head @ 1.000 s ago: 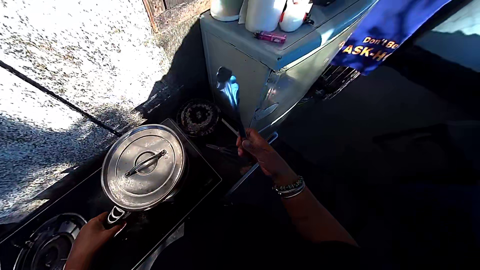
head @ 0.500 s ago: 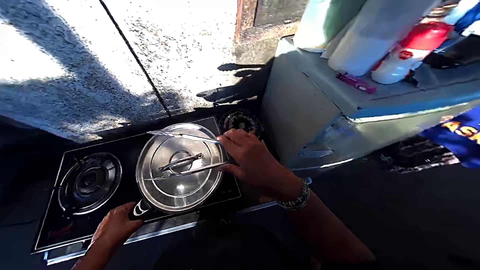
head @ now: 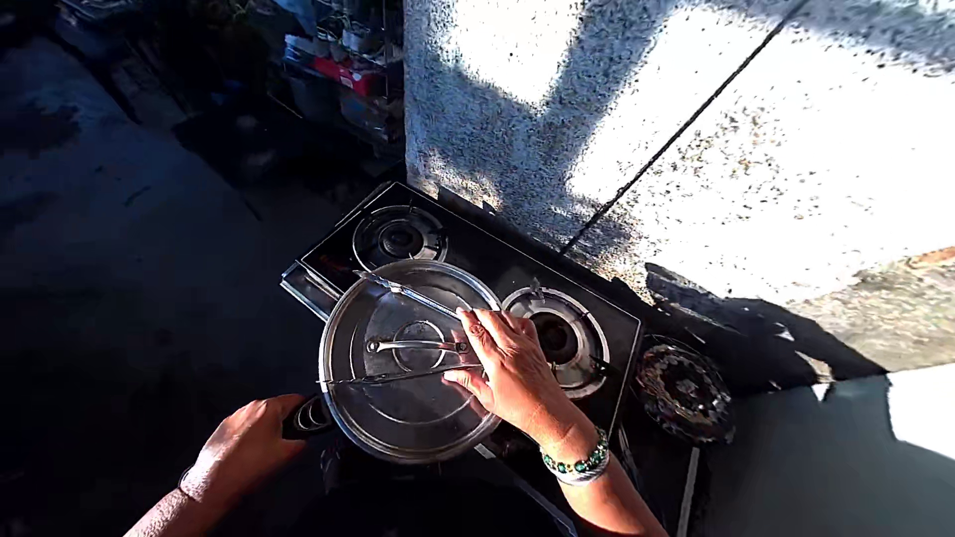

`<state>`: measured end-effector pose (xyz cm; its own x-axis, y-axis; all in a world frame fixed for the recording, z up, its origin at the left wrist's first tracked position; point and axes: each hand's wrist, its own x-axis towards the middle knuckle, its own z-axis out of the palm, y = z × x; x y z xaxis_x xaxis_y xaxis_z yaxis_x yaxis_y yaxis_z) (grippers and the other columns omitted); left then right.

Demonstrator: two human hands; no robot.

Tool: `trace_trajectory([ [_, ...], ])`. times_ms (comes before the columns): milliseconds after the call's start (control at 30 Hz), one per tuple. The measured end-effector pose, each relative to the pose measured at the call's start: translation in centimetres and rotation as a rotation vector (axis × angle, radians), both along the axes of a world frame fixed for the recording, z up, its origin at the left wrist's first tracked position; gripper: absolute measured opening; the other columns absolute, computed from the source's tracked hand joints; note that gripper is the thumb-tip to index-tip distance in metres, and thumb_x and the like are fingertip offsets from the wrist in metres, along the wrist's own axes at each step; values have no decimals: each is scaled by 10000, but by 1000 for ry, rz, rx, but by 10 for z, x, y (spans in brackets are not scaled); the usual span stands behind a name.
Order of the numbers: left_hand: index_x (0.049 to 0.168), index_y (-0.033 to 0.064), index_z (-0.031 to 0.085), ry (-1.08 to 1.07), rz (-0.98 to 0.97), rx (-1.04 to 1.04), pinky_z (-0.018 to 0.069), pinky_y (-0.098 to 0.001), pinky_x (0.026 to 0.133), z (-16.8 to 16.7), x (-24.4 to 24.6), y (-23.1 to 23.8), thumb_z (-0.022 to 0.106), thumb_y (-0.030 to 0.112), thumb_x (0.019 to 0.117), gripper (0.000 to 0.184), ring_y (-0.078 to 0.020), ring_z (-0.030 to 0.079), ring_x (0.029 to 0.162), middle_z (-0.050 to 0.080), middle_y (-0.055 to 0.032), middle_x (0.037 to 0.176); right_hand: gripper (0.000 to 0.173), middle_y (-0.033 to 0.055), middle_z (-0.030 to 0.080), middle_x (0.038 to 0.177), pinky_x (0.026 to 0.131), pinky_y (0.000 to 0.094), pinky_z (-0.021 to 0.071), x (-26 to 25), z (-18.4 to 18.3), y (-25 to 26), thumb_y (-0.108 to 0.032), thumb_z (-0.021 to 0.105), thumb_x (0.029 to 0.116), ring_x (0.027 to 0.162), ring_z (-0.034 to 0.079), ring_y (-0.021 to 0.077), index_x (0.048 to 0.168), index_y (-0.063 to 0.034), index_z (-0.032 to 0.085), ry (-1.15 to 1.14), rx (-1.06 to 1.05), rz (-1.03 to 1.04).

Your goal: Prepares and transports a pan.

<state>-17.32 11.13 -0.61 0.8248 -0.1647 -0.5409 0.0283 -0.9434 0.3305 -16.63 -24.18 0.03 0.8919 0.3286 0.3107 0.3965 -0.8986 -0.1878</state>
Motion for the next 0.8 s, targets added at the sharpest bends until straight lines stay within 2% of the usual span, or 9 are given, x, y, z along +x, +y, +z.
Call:
trace_trajectory([
  [133,1009,41,710,12,117,-24,503,-674,820,-6,-20,72,819,297,800,347,-422,683,939,707,-206,923,757,169,642,1374,975,587,466,20,-4,74,-567,681,858,1236,616,365,1483,-158,560,20,-24,133],
  [233,1024,18,713,-13,184,-65,503,-693,813,-14,-29,133,829,277,786,371,-449,682,936,707,-231,934,856,179,572,1470,1021,615,437,33,-7,135,-696,646,830,1307,575,375,1527,-218,507,48,-23,205],
  [333,1058,28,715,1,229,-68,505,-687,840,-16,-33,198,818,280,812,367,-443,682,970,713,-225,973,957,165,556,1494,1082,615,416,44,-10,195,-842,517,827,1354,548,349,1509,-171,531,-18,98,222],
  [467,1067,37,709,5,304,-61,503,-677,843,-16,-36,277,808,297,830,364,-431,678,973,709,-219,979,890,176,542,1499,1127,577,407,62,-10,256,-759,486,927,1381,520,323,1481,-65,542,-70,409,168],
  [500,1061,35,704,10,320,-47,504,-668,839,-16,-36,294,802,300,834,363,-426,677,968,706,-217,973,814,198,560,1467,1109,527,444,66,-13,268,-673,523,962,1351,543,308,1442,-17,563,-93,501,156],
  [567,1083,27,689,27,343,-11,500,-661,859,-17,-31,326,785,311,855,376,-425,672,997,700,-221,1001,637,215,652,1248,940,376,546,77,-21,292,-489,567,1003,1119,643,224,1291,78,611,-152,675,124],
  [633,1142,26,684,32,364,8,492,-655,912,-19,-25,352,767,312,874,401,-423,663,1061,699,-225,1069,471,140,664,1028,796,296,584,85,-28,313,-327,547,1034,892,663,136,1193,113,599,-131,840,119],
  [700,1170,25,680,38,395,2,485,-647,943,-23,-14,374,764,301,888,404,-417,655,1093,695,-224,1105,309,14,633,854,690,253,579,93,-33,334,-237,475,1067,731,635,73,1102,46,593,-45,997,122],
  [800,1142,6,674,13,439,-71,485,-642,924,-35,9,403,761,269,888,375,-405,653,1053,687,-222,1071,275,-67,605,735,621,224,545,106,-43,361,-242,404,1095,632,597,53,984,-79,596,134,1189,105],
])
